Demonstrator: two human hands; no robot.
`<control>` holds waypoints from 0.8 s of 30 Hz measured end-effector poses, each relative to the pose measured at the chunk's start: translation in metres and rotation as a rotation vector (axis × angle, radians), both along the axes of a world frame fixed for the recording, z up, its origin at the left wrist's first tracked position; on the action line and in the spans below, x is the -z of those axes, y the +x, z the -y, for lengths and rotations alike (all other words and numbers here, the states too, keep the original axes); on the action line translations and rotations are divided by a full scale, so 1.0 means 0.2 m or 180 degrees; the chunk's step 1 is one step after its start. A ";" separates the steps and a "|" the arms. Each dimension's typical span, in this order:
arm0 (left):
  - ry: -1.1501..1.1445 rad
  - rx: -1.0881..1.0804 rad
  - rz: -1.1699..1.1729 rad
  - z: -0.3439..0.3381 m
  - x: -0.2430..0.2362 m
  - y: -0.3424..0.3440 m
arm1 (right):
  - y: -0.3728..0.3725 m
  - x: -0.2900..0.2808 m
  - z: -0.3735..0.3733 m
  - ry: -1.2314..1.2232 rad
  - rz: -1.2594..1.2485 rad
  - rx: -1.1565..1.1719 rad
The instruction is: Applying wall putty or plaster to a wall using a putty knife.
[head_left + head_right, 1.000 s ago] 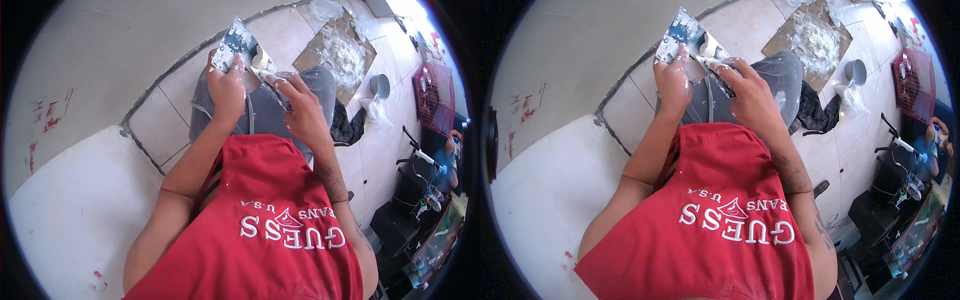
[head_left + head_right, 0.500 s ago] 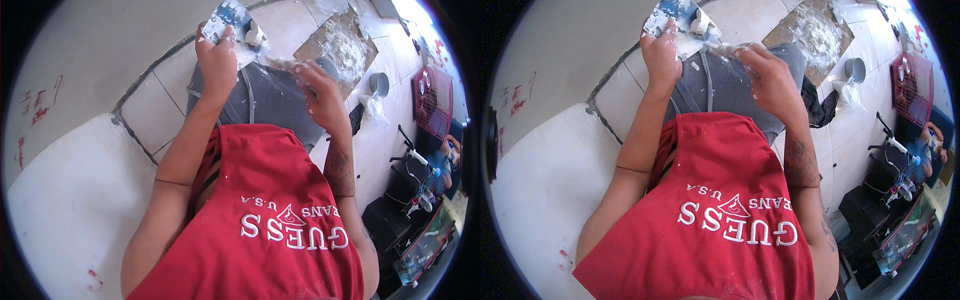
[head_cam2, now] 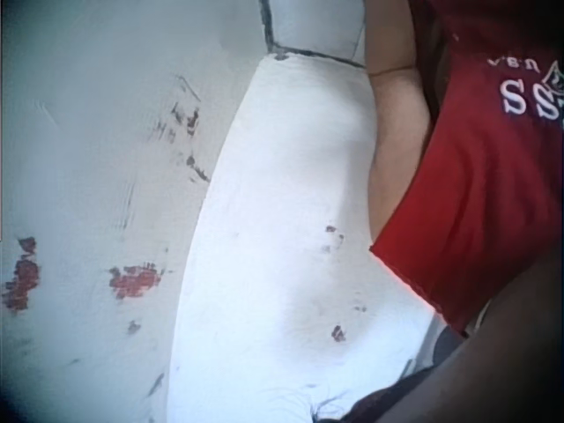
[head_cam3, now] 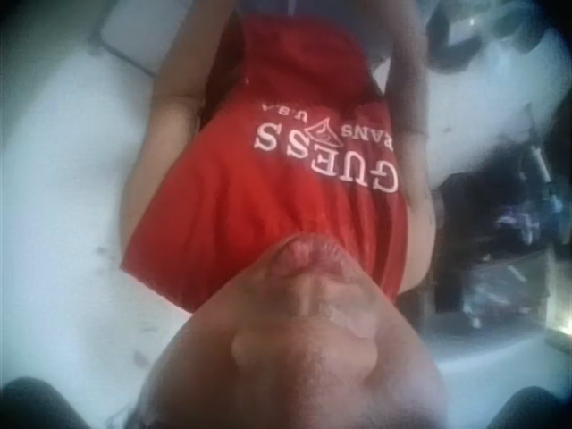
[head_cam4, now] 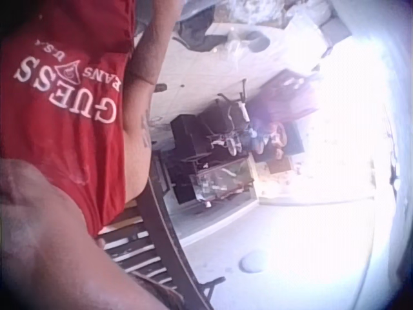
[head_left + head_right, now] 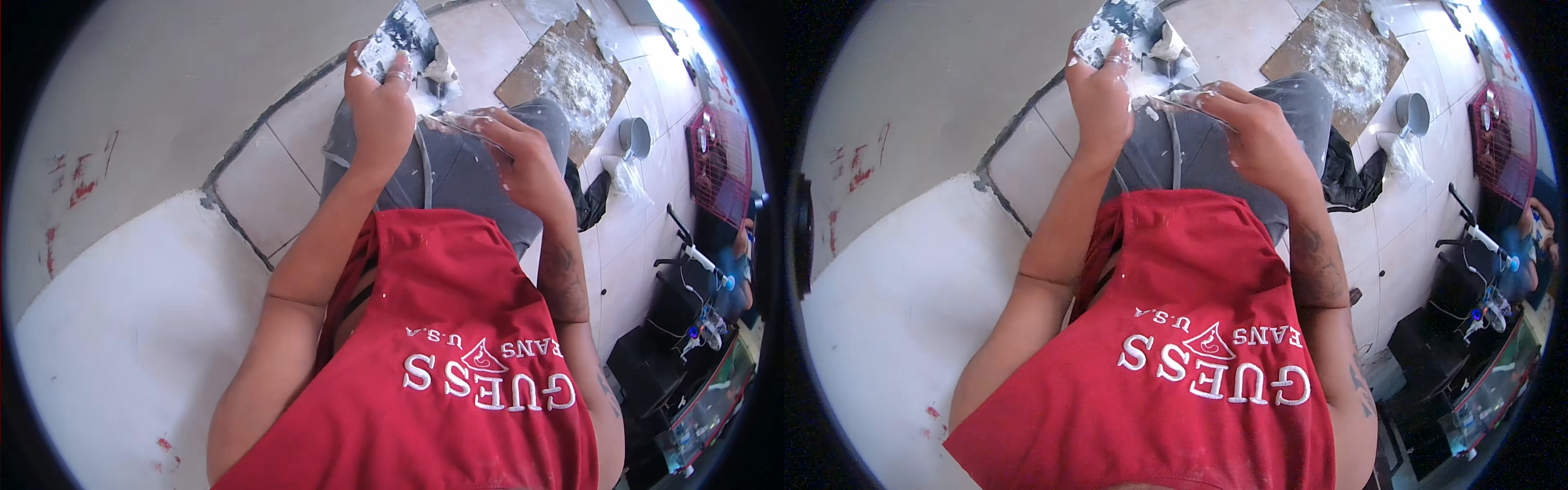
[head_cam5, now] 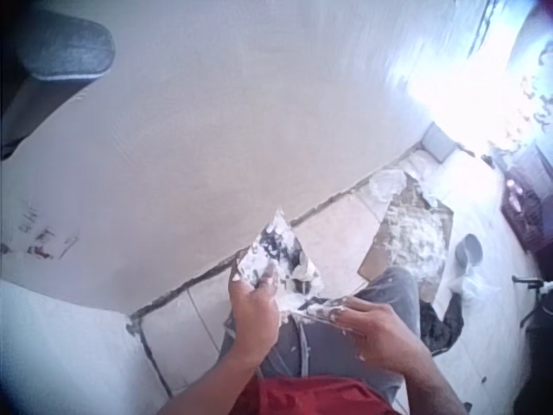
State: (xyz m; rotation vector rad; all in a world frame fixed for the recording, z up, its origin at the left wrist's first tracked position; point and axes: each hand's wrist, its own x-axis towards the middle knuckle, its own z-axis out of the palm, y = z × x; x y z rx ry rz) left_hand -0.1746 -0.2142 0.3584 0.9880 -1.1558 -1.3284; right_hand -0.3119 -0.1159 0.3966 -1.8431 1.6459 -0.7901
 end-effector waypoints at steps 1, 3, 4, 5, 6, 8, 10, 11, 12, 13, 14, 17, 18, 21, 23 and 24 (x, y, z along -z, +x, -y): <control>-0.0061 0.0016 -0.0001 0.01 0.00 -0.01 | -0.02 -0.02 -0.01 -0.0053 0.0068 -0.0051; 0.0044 -0.0009 -0.0224 0.00 -0.02 -0.03 | -0.07 -0.06 -0.02 -0.0206 0.0227 0.0290; 0.0204 -0.0033 -0.0329 -0.02 -0.03 -0.03 | -0.08 -0.08 -0.03 -0.0204 0.0312 0.0283; 0.0192 0.0044 -0.0344 -0.01 -0.05 -0.05 | -0.09 -0.10 -0.01 -0.0192 0.0186 0.0428; 0.0208 0.0070 -0.0352 -0.04 -0.07 -0.05 | -0.10 -0.11 -0.01 -0.0180 0.0054 0.0534; 0.0440 0.0097 -0.0618 -0.09 -0.10 -0.06 | -0.09 -0.10 0.01 -0.0134 -0.0153 0.0578; 0.0200 0.0077 -0.0366 -0.11 -0.12 -0.06 | -0.06 -0.07 0.03 -0.0284 -0.0074 0.0544; -0.0196 0.0117 -0.0101 -0.11 -0.12 -0.06 | -0.05 -0.05 0.03 -0.0437 -0.0030 0.0421; -0.0102 0.0089 -0.0102 -0.11 -0.12 -0.06 | -0.04 -0.04 0.04 -0.0418 -0.0052 0.0389; -0.0193 0.0087 0.0037 -0.11 -0.12 -0.06 | -0.02 -0.02 0.04 -0.0411 -0.0010 0.0361; -0.0386 0.0104 0.0150 -0.10 -0.11 -0.06 | -0.01 -0.01 0.03 -0.0378 -0.0020 0.0423; -0.0337 -0.0026 0.0498 -0.05 -0.08 -0.05 | 0.01 0.00 0.01 -0.0135 -0.0044 0.0213; -0.0342 -0.0023 0.0490 -0.04 -0.08 -0.04 | 0.01 -0.01 0.00 -0.0139 -0.0051 0.0218; 0.0186 0.0022 -0.0242 0.02 -0.08 -0.02 | -0.06 -0.06 -0.02 0.0303 -0.0207 0.0003; 0.0504 0.0114 -0.0681 0.05 -0.10 0.02 | -0.14 -0.10 -0.04 -0.0279 0.0138 -0.0002; 0.0774 0.0303 -0.1099 0.06 -0.11 0.04 | -0.16 -0.12 -0.06 -0.0280 0.0170 -0.0127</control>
